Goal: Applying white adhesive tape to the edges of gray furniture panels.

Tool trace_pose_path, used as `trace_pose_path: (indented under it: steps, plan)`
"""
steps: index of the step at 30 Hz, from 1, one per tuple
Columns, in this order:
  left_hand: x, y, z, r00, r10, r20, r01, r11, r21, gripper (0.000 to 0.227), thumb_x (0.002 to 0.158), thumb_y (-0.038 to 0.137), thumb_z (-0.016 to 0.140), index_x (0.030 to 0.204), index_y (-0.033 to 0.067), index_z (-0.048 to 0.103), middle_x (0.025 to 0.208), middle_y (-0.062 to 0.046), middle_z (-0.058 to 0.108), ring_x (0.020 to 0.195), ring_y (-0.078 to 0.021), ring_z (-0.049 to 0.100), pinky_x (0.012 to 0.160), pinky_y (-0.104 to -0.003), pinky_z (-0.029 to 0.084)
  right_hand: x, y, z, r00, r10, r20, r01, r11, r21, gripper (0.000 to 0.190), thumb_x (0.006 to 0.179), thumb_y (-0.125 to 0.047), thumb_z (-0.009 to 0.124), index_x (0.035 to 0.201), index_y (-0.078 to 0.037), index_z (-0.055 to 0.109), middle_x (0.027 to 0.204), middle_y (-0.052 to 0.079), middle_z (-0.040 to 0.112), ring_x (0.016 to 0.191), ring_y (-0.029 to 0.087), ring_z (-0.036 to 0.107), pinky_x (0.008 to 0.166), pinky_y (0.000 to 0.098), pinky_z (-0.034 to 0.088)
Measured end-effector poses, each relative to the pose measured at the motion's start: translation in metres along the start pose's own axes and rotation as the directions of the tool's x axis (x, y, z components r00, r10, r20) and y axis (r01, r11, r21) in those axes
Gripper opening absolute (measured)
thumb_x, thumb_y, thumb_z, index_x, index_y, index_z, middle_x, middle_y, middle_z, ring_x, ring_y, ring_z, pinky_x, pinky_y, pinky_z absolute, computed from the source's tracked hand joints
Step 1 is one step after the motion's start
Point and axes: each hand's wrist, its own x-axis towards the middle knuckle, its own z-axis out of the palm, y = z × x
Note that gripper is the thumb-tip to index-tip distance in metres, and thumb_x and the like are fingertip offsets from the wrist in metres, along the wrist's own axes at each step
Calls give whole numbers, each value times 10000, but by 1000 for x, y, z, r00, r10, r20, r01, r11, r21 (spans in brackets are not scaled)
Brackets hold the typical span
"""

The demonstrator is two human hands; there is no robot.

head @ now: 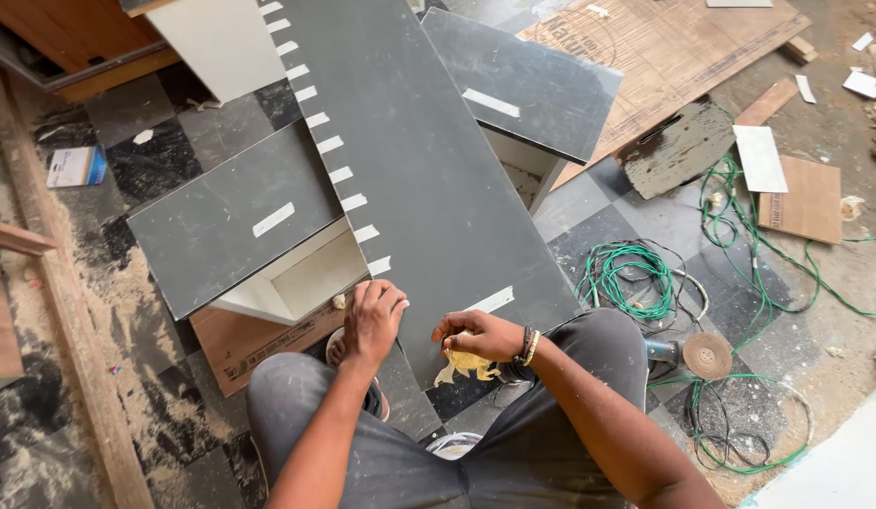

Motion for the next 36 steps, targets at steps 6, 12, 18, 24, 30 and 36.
trace_pose_path:
  steps: [6, 12, 18, 24, 30, 36]
  plan:
    - [2, -3, 8, 999, 51, 19, -53, 992, 117, 114, 938, 206, 671, 958, 98, 641, 1079, -74, 589, 1058, -279, 573, 863, -435, 476, 2, 10, 0, 1000, 3, -9, -3, 1000, -1, 330, 1015, -240, 581, 1249, -20, 658, 1010, 60, 756, 952, 118, 668, 880, 295, 537]
    - [-13, -21, 36, 976, 23, -218, -36, 998, -53, 112, 1005, 171, 605, 964, 68, 590, 1111, -117, 547, 1035, -317, 575, 895, -445, 501, 0, 22, -3, 999, -40, -24, 42, 996, 83, 309, 1021, -210, 580, 1240, -6, 656, 1044, 71, 749, 1017, 129, 698, 945, 306, 547]
    - [-18, -17, 10, 952, -139, -273, 71, 967, -246, 228, 919, 127, 678, 1123, 28, 650, 1198, -149, 575, 1088, -306, 590, 894, -409, 514, 0, 12, -5, 998, 57, -33, -59, 995, -83, 337, 1011, -243, 574, 1265, -33, 647, 1063, 79, 768, 1027, 121, 709, 935, 296, 548]
    - [-20, -21, 15, 988, -83, -129, 62, 985, -161, 195, 852, 170, 780, 1037, 107, 775, 1180, -66, 651, 1073, -276, 613, 934, -411, 508, 5, 13, -5, 999, 47, -14, -48, 996, -71, 369, 1014, -280, 574, 1271, -24, 641, 1056, 82, 773, 1008, 140, 708, 918, 309, 556]
    - [-6, -16, 13, 992, -64, -107, 58, 997, -58, 105, 851, 181, 755, 910, 97, 733, 1157, -59, 650, 1093, -306, 592, 931, -426, 492, 4, 12, -4, 995, 90, -34, -94, 990, -110, 367, 1008, -276, 574, 1275, -36, 648, 1061, 74, 773, 1012, 137, 703, 917, 313, 552]
    - [-15, -22, 25, 976, -6, -217, -31, 985, -168, 96, 960, 147, 654, 926, 63, 624, 1078, -93, 595, 1058, -330, 566, 943, -447, 468, 4, 24, -7, 1000, 21, -14, -21, 1000, 10, 367, 1016, -274, 580, 1278, -26, 644, 1122, 101, 749, 1047, 149, 709, 948, 326, 551]
